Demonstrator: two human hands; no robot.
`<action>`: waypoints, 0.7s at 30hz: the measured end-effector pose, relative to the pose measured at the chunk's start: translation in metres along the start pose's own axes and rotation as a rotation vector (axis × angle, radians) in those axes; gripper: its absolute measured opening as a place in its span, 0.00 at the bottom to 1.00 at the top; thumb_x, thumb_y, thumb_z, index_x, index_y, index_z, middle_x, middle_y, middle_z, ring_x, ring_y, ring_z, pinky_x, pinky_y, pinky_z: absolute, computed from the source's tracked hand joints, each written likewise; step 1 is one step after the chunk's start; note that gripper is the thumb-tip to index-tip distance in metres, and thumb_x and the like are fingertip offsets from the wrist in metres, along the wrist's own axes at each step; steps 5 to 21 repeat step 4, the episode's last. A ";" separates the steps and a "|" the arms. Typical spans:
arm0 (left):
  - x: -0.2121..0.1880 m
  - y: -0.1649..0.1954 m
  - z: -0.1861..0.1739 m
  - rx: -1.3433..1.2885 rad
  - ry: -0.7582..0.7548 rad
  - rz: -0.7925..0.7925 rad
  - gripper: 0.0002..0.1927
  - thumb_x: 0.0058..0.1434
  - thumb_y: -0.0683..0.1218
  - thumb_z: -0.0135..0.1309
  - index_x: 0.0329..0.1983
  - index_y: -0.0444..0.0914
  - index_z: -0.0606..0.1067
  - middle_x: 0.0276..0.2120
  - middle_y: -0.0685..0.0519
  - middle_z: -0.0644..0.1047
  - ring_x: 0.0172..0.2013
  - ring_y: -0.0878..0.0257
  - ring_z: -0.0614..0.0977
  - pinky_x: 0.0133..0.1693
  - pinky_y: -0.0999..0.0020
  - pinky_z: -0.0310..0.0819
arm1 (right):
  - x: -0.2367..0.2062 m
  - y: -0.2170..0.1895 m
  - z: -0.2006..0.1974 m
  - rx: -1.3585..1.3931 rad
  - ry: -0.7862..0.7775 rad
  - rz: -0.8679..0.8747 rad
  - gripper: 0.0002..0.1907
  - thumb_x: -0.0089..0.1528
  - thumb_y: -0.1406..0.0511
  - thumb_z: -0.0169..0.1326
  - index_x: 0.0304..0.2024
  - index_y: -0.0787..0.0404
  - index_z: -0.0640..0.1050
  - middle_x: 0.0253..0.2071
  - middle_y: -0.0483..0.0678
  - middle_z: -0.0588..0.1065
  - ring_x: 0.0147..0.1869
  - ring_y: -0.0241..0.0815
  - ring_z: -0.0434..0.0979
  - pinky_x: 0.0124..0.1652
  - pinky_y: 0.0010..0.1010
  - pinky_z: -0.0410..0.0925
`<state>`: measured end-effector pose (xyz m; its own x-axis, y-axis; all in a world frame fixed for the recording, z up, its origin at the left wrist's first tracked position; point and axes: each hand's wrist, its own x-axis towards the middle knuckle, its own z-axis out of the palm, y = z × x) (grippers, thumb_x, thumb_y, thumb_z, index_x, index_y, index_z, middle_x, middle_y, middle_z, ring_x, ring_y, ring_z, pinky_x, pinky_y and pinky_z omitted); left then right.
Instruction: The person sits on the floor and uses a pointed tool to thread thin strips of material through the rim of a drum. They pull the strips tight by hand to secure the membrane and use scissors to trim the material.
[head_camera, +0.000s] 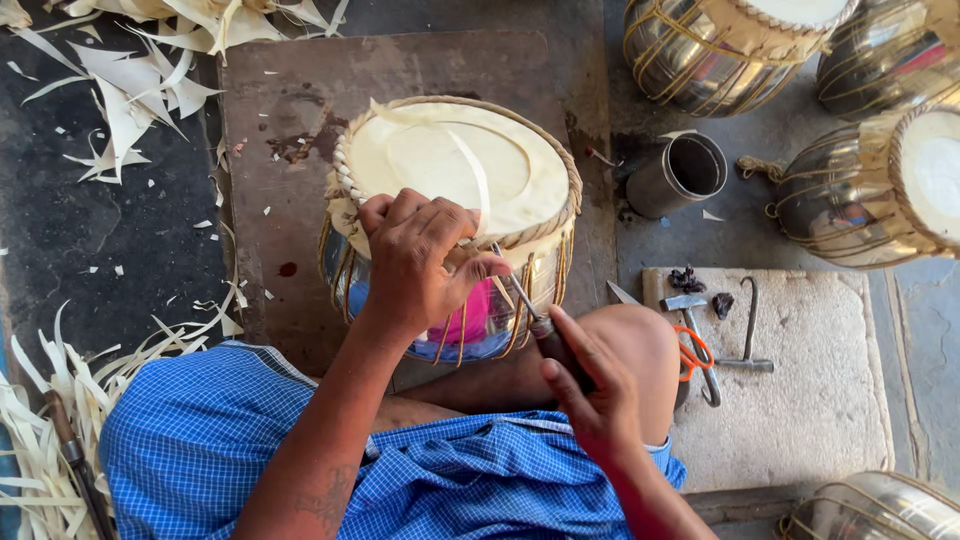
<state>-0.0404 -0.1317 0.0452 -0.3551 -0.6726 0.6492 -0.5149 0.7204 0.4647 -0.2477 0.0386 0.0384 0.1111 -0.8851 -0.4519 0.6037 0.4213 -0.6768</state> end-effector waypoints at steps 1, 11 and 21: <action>-0.003 0.001 -0.001 -0.007 -0.007 -0.010 0.26 0.60 0.69 0.59 0.39 0.42 0.77 0.35 0.59 0.80 0.41 0.58 0.76 0.53 0.54 0.55 | -0.004 0.000 0.007 0.047 -0.003 0.026 0.32 0.65 0.59 0.52 0.72 0.60 0.65 0.32 0.51 0.74 0.17 0.28 0.63 0.16 0.17 0.57; -0.004 -0.003 -0.004 -0.002 0.003 -0.030 0.26 0.60 0.69 0.58 0.38 0.43 0.77 0.34 0.59 0.80 0.40 0.59 0.76 0.52 0.54 0.55 | 0.006 -0.016 0.029 0.121 -0.029 0.068 0.33 0.65 0.58 0.52 0.72 0.58 0.64 0.33 0.52 0.73 0.15 0.28 0.63 0.14 0.17 0.57; -0.004 -0.003 -0.004 -0.002 0.003 -0.030 0.26 0.60 0.69 0.58 0.38 0.43 0.77 0.34 0.59 0.80 0.40 0.59 0.76 0.52 0.54 0.55 | 0.006 -0.016 0.029 0.121 -0.029 0.068 0.33 0.65 0.58 0.52 0.72 0.58 0.64 0.33 0.52 0.73 0.15 0.28 0.63 0.14 0.17 0.57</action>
